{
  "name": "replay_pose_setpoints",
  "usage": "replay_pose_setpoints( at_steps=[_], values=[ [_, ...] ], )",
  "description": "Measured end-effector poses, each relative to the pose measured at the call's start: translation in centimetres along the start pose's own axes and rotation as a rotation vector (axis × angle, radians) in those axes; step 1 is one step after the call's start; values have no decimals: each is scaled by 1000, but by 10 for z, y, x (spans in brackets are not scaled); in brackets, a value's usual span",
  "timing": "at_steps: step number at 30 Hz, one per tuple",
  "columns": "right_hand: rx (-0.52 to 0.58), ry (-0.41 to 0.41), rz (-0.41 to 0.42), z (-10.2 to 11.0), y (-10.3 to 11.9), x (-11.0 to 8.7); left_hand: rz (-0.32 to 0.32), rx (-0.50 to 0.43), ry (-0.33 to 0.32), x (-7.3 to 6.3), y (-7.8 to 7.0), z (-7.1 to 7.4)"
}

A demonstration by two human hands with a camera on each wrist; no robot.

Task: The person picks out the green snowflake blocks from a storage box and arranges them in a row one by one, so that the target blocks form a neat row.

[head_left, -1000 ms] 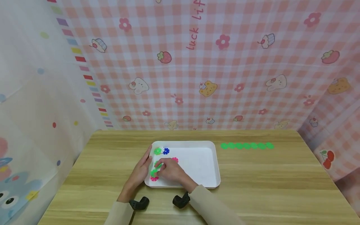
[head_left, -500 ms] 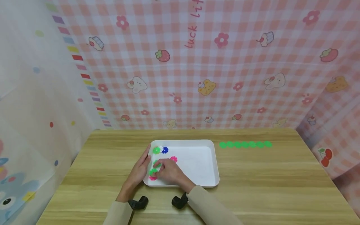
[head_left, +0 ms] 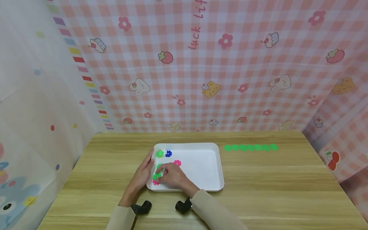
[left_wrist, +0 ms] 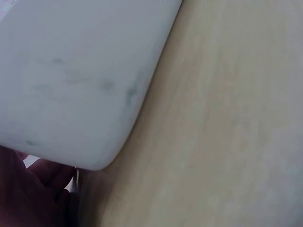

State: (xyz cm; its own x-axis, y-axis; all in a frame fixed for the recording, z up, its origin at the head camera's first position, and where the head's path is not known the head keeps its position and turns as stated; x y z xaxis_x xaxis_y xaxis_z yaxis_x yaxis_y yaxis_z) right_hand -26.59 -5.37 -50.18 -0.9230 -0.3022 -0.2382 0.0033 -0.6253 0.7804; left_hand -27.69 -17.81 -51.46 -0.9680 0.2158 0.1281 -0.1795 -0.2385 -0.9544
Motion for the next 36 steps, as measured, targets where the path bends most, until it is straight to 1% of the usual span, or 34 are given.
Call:
replay_pose_setpoints(
  at_steps=[8,11,16,20,22,26,29,33,36],
  values=[
    [17,-5,-18,1,-1,0,17,9,-11,1,4,0],
    [25,-7,-20,2,-1,0,3,8,-10,1,3,0],
    [33,-11,-25,2,-1,0,-2,5,-10,1,3,1],
    [36,-17,-23,2,-1,-1,17,0,-10,1,2,1],
    [35,-22,-20,2,-1,-1,31,-11,-8,0,-2,1],
    [38,-33,-15,2,-1,-1,43,-24,-7,-4,-21,0],
    [34,-43,-6,3,-2,-1,34,-16,-2,-8,-32,0],
    [40,-43,21,3,-1,0,23,-9,3,-8,-35,0],
    [56,-28,37,3,-1,0,23,-14,5,-8,-34,-1]
  ],
)
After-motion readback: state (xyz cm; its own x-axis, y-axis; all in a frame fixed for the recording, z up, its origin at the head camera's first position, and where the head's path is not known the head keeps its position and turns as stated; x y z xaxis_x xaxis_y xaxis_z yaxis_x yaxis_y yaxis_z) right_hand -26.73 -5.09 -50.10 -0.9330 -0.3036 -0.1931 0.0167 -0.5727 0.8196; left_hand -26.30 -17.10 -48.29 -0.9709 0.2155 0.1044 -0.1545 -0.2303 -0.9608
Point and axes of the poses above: each hand's wrist, its own x-axis towards the middle knuckle, its own z-axis out of the back of the hand, y = z × x, the point moved 7 cm from there along x, towards the middle knuckle, and after that the axes turned 11 degrees about -z, right-handed, at the moved point
